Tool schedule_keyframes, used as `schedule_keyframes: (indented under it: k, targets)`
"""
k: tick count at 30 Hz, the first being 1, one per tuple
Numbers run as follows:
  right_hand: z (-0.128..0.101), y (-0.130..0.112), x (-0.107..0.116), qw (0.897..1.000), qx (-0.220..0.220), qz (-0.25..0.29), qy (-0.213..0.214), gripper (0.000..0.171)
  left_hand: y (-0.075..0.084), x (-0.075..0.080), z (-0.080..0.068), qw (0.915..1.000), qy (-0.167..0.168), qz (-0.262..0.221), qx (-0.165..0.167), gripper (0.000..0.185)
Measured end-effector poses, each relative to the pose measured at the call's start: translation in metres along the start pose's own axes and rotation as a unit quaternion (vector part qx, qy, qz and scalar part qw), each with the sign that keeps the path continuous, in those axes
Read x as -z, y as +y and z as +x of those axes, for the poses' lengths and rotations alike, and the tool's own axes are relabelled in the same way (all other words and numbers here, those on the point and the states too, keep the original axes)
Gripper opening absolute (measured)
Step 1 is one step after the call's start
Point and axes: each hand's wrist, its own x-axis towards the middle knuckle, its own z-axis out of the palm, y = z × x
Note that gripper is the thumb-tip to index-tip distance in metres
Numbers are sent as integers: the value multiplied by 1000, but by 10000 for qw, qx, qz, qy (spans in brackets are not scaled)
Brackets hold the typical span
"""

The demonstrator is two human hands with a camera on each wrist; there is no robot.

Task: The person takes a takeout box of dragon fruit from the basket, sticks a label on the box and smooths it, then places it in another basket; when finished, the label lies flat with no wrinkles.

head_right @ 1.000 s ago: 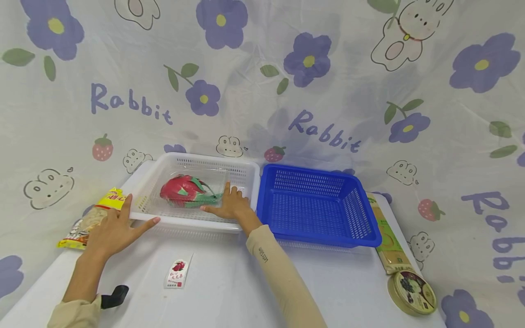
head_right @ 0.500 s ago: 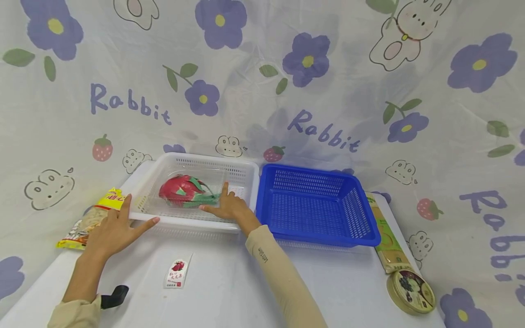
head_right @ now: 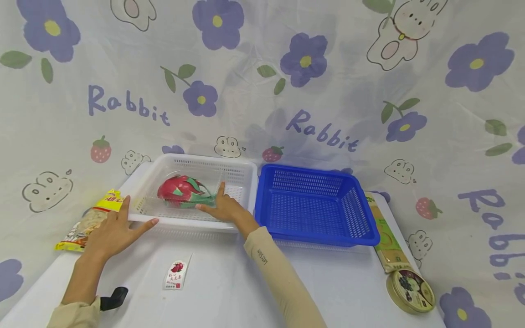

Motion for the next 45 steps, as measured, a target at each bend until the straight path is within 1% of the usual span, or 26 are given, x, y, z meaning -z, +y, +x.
schedule_keyframes:
  k: [4,7,12,16,21,26,32,37,40,45]
  targets:
    - [0,0,1,9979,183,627,-36,114,0,0,0,10000,-17,-18,33,119]
    - [-1,-2,2,9945,177,1029,-68,113,-1,1,0,10000,-24,-31,53,120]
    - [-2,-5,5,9856,31,1687,-141,107,-2,1,0,10000,-26,-53,46,119]
    - [-3,-8,8,9780,-168,2073,-154,100,-2,1,0,10000,-7,-56,17,119]
    - [-2,-12,9,9651,-424,2580,-154,96,-2,2,0,10000,-22,-49,15,118]
    - [-1,-15,8,9559,-542,2882,-157,92,-1,3,0,10000,-61,-32,24,118]
    - [3,-18,2,9407,-533,3350,-64,88,-2,2,0,10000,-56,-19,5,118]
    - [4,-21,-1,9353,-699,3468,111,80,-2,0,1,10000,-90,-24,-3,118]
    - [4,-22,-1,9306,-724,3584,178,78,-2,0,2,9999,-107,-20,-4,119]
    - [4,-20,-1,9302,-664,3601,242,76,-2,-1,2,10000,-94,4,-1,119]
